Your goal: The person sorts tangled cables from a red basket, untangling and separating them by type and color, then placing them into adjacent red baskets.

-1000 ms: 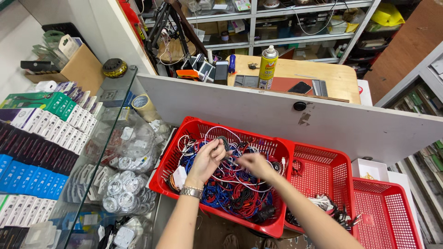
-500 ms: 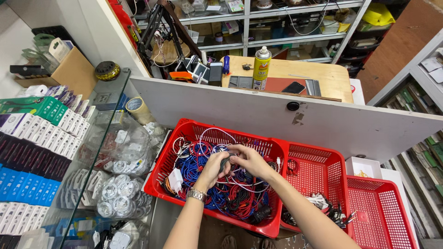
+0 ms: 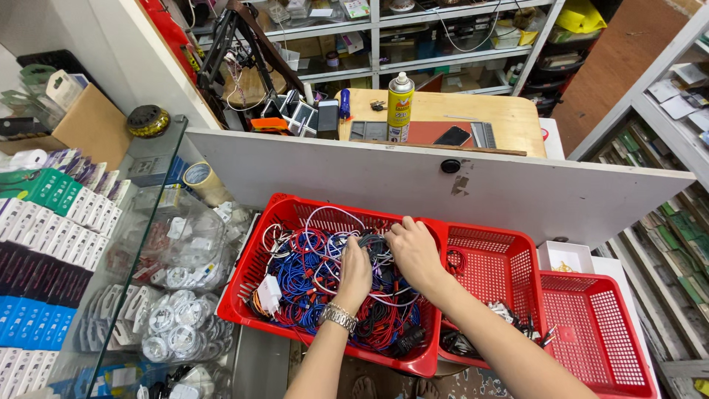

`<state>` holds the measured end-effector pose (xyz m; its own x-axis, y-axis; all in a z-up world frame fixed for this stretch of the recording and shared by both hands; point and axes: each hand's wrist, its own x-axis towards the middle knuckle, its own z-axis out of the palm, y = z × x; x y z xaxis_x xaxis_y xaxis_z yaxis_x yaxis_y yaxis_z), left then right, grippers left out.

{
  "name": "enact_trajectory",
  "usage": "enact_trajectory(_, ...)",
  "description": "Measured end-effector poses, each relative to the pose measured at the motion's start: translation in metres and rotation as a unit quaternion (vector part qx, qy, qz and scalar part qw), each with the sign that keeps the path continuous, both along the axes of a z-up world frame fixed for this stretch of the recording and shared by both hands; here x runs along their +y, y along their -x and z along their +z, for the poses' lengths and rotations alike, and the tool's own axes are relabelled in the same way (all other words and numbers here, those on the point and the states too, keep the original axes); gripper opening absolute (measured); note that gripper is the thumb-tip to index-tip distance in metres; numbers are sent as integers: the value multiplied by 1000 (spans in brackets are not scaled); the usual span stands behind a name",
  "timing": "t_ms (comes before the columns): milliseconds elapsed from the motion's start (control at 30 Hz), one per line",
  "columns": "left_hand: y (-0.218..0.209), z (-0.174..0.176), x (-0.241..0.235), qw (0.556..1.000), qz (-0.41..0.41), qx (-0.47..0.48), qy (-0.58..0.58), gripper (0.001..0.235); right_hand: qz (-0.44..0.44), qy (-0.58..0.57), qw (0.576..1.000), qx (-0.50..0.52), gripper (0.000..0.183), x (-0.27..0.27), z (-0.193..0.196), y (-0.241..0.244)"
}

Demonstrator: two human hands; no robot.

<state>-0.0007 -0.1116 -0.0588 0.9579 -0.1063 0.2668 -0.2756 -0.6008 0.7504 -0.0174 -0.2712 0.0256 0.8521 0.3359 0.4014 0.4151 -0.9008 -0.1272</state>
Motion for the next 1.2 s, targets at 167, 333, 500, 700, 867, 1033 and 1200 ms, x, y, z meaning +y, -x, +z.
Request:
enact_trajectory(167, 4, 17, -14, 987, -27, 130, 87, 19, -25, -259, 950, 172, 17, 2, 16, 4)
enact_trajectory(333, -1, 33, -21, 915, -40, 322, 240, 16, -5, -336, 934, 119, 19, -8, -6, 10)
enact_trajectory(500, -11, 28, -10, 827, -105, 367, 413, 15, 32, -613, 708, 349, 37, -36, -33, -6)
enact_trajectory(700, -14, 18, -9, 805, -136, 399, 417, 11, 111, -477, 718, 495, 34, -71, -45, -21)
enact_trajectory(867, -15, 12, -40, 791, -132, 378, 462, 14, 57, -478, 737, 474, 27, -105, -35, -8)
enact_trajectory(1033, -4, -5, -113, 920, -85, 266, 274, 27, -65, -561, 702, 433, 28, -141, -49, 19)
enact_trajectory(1200, 9, -50, -187, 907, -89, 330, 244, 38, -128, -570, 745, 322, 28, -196, -99, 38)
